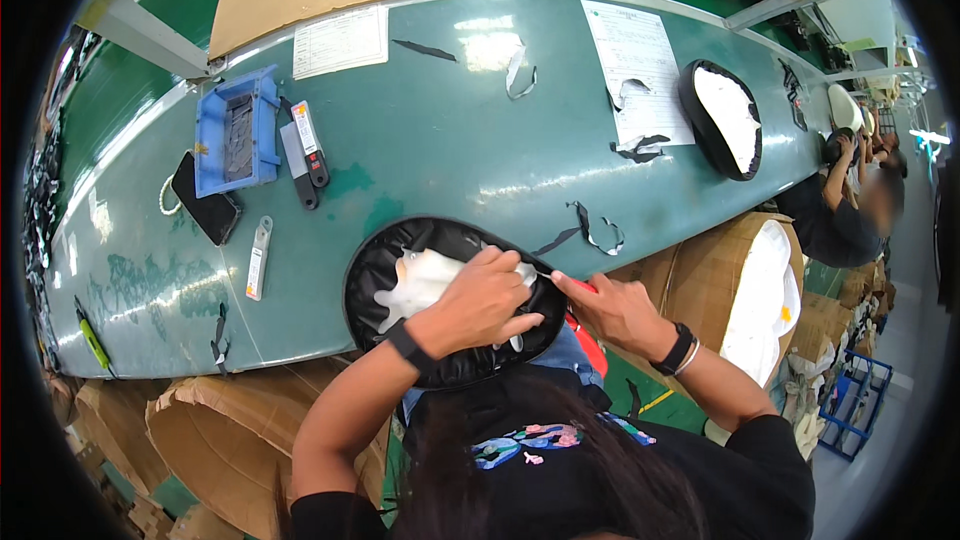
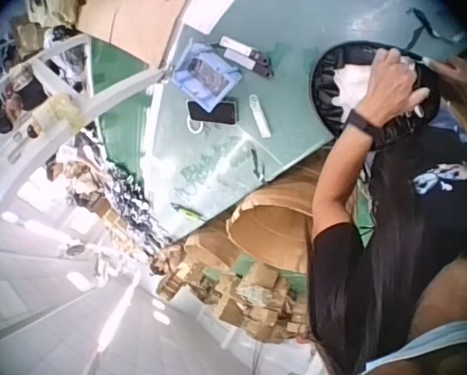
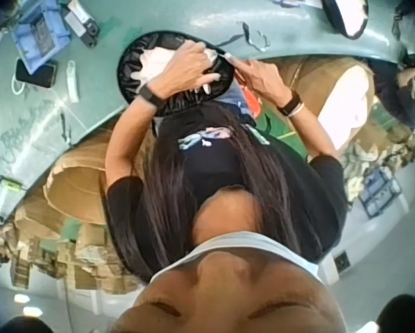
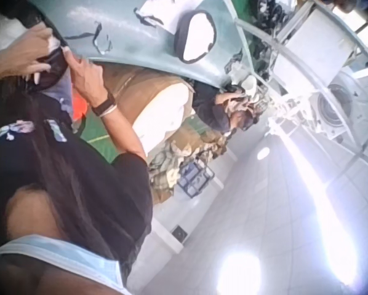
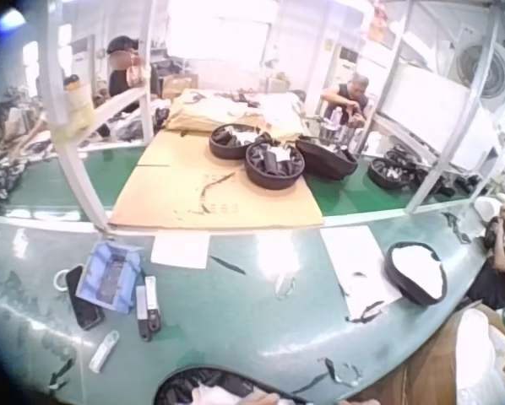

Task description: Trimming excess fabric and padding from newly assembled bicycle seats using a utility knife and pliers.

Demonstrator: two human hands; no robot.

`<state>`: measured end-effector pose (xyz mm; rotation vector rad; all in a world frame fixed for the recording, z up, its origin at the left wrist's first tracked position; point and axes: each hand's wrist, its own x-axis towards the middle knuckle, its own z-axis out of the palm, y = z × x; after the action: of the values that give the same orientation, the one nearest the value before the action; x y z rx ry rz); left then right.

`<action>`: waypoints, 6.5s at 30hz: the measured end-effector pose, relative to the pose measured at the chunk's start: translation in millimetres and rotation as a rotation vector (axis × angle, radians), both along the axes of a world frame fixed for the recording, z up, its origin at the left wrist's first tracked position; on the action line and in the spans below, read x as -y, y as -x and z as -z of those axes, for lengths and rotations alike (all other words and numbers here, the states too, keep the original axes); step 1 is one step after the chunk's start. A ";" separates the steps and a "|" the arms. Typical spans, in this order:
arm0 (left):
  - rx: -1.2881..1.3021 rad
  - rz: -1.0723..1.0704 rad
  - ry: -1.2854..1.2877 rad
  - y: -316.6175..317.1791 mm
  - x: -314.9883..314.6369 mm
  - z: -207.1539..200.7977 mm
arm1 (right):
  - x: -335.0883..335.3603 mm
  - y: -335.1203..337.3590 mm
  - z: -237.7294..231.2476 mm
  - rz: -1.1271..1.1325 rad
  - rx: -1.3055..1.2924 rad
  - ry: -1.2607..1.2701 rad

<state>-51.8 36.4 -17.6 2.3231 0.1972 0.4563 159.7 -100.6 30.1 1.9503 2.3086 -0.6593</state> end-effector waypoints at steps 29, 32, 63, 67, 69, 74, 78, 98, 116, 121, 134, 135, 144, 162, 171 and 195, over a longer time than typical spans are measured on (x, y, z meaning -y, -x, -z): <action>0.566 -0.229 1.441 -8.7 -72.8 9.9 | 9.1 90.7 4.4 0.526 -0.065 0.023; 0.264 -0.436 0.675 0.9 -81.3 -4.1 | -2.3 83.5 -1.9 0.465 0.075 0.045; 0.821 -0.411 1.370 10.7 -100.3 -20.6 | -55.5 34.6 -2.7 0.337 0.003 0.105; -0.260 -0.384 0.070 -5.2 -81.3 -7.6 | -74.8 29.9 -15.0 0.337 -0.012 0.194; -0.218 -0.419 -0.083 -9.3 -76.5 -1.4 | -75.6 36.0 -12.0 0.325 0.016 0.171; 0.011 -0.270 0.257 -7.4 -101.4 1.9 | -61.7 48.0 -9.9 0.337 0.025 0.133; 0.451 -0.351 0.547 21.2 -125.7 -19.8 | -21.7 59.1 -4.7 0.374 -0.013 0.079; -0.276 -0.963 0.542 95.1 -53.0 32.0 | -45.7 41.3 66.6 0.481 -0.503 -0.230; -0.220 -0.895 0.182 -11.4 10.1 10.9 | -103.0 -4.3 5.0 0.160 -0.456 -0.061; -0.216 -0.695 0.492 -1.9 -7.1 8.6 | -90.4 -16.7 -2.6 -0.216 -0.044 -0.035; 0.467 -0.267 1.131 31.0 -35.4 -34.1 | -7.4 45.2 3.0 0.352 0.002 -0.009; 0.432 -0.367 1.304 28.9 -34.7 -39.2 | -12.1 45.2 4.0 0.394 -0.013 -0.041; -0.136 -0.378 -0.200 -24.1 -74.3 11.4 | -89.7 26.2 3.0 0.160 0.048 -0.002; -0.352 -0.590 0.608 108.5 -104.3 -22.3 | -72.1 21.9 -4.1 0.086 0.285 -0.058; -0.264 -0.590 0.411 31.2 -47.0 -38.0 | -147.2 -10.8 -2.8 -0.385 0.126 -0.005; -0.063 -0.513 0.167 18.8 -89.2 -11.7 | -97.6 9.7 -15.1 0.031 0.255 0.110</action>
<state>-70.6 125.6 -5.9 2.1096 0.8409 0.5900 150.0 -3.0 45.3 1.9007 2.0518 -0.4947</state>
